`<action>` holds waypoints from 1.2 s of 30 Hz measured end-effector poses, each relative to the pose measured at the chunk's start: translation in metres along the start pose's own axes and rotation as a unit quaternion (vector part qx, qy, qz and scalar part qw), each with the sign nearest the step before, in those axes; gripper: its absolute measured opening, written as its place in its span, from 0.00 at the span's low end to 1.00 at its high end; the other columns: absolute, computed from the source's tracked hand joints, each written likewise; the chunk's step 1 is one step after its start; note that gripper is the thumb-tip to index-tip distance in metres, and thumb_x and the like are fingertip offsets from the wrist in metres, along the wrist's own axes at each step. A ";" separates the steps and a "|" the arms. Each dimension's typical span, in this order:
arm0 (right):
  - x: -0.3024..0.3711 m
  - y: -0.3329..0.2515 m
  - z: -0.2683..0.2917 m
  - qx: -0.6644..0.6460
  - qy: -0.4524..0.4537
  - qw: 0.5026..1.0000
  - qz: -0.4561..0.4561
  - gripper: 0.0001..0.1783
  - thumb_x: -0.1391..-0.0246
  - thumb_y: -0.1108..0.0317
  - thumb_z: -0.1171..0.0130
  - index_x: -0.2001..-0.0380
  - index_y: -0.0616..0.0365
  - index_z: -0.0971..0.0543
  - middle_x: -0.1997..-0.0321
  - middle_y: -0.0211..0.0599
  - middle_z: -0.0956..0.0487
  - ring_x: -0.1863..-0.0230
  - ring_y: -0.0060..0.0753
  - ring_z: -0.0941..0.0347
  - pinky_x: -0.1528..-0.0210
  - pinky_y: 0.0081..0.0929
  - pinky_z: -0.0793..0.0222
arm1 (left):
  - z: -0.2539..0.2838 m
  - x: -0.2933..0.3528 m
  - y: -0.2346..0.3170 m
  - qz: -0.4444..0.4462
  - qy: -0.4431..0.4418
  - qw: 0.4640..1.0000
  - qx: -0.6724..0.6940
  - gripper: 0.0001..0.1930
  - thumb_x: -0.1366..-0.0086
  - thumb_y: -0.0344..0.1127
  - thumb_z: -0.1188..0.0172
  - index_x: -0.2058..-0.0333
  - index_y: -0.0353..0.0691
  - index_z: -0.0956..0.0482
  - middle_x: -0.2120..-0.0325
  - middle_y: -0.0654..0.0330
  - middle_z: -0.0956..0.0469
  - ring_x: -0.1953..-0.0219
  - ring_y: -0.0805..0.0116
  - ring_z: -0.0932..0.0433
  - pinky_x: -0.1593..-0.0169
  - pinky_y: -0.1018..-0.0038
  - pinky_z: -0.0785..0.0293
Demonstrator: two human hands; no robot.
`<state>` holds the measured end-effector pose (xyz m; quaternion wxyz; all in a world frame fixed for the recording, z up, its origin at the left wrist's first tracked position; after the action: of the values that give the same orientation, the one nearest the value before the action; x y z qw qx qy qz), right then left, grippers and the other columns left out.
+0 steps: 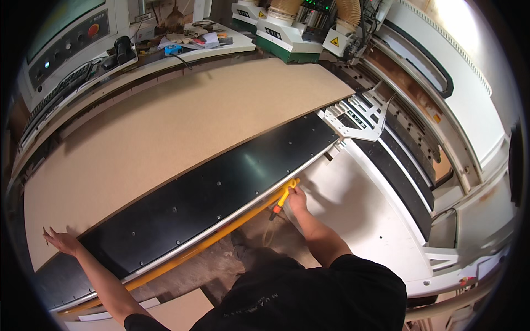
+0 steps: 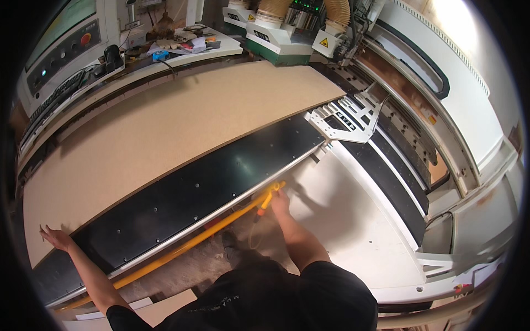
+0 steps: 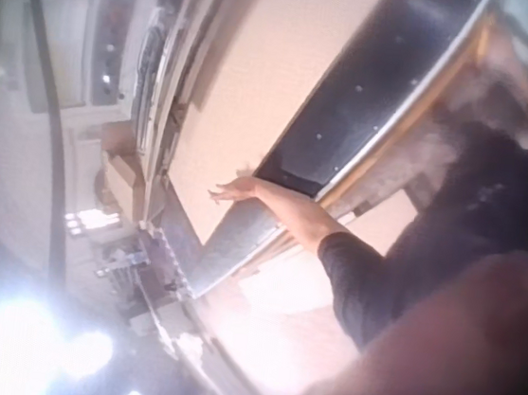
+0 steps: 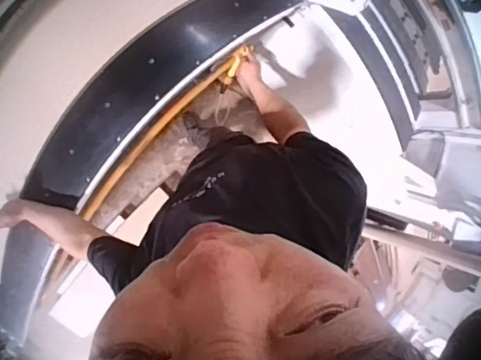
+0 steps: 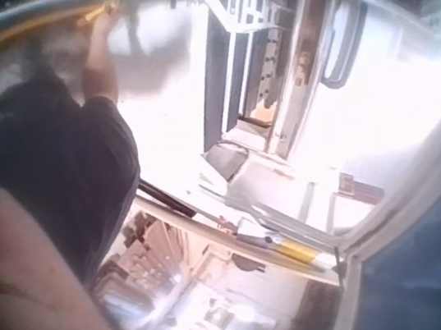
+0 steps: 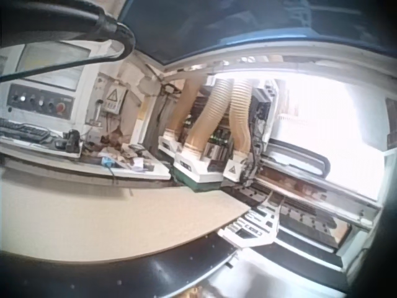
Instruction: The person places large wood panels onto a CNC cutting machine, aligns them, and uses a handheld tool to guide the cutting process. After cutting, the person removes the panels and stacks them on the floor.
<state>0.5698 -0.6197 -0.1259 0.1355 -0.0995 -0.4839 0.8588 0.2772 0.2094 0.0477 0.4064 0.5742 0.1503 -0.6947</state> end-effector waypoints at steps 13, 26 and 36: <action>0.018 -0.124 0.112 -0.526 -0.056 0.833 -0.158 0.14 0.38 0.51 0.50 0.70 0.48 0.29 0.75 0.26 0.28 0.73 0.22 0.35 0.59 0.30 0.35 | 0.003 -0.001 -0.002 -0.002 0.011 1.000 0.011 0.15 0.33 0.23 0.58 0.51 0.34 0.27 0.43 0.48 0.33 0.40 0.47 0.35 0.41 0.62 0.32; -0.034 -0.175 0.103 -0.504 -0.106 0.835 -0.194 0.13 0.42 0.57 0.45 0.75 0.49 0.33 0.85 0.22 0.39 0.88 0.19 0.46 0.78 0.27 0.42 | 0.009 -0.002 0.003 0.021 -0.003 1.000 0.001 0.14 0.34 0.23 0.57 0.53 0.32 0.26 0.42 0.49 0.34 0.40 0.49 0.34 0.40 0.63 0.33; -0.049 -0.182 0.084 -0.479 -0.126 0.846 -0.198 0.12 0.41 0.58 0.46 0.74 0.49 0.34 0.83 0.24 0.38 0.88 0.19 0.47 0.81 0.25 0.45 | 0.017 -0.003 0.007 0.028 -0.014 1.000 0.001 0.17 0.38 0.20 0.56 0.51 0.34 0.27 0.42 0.49 0.35 0.39 0.50 0.36 0.39 0.63 0.34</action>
<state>0.6151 -0.6131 0.0753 0.1764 0.0549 -0.8574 0.4804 0.2707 0.1947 0.0574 0.4270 0.5687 0.1284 -0.6912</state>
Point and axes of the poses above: each hand's wrist, its own x-axis away from the middle knuckle, its own z-axis out of the back of the hand, y = z × x, the point moved 3 cm from there along -x, towards the middle knuckle
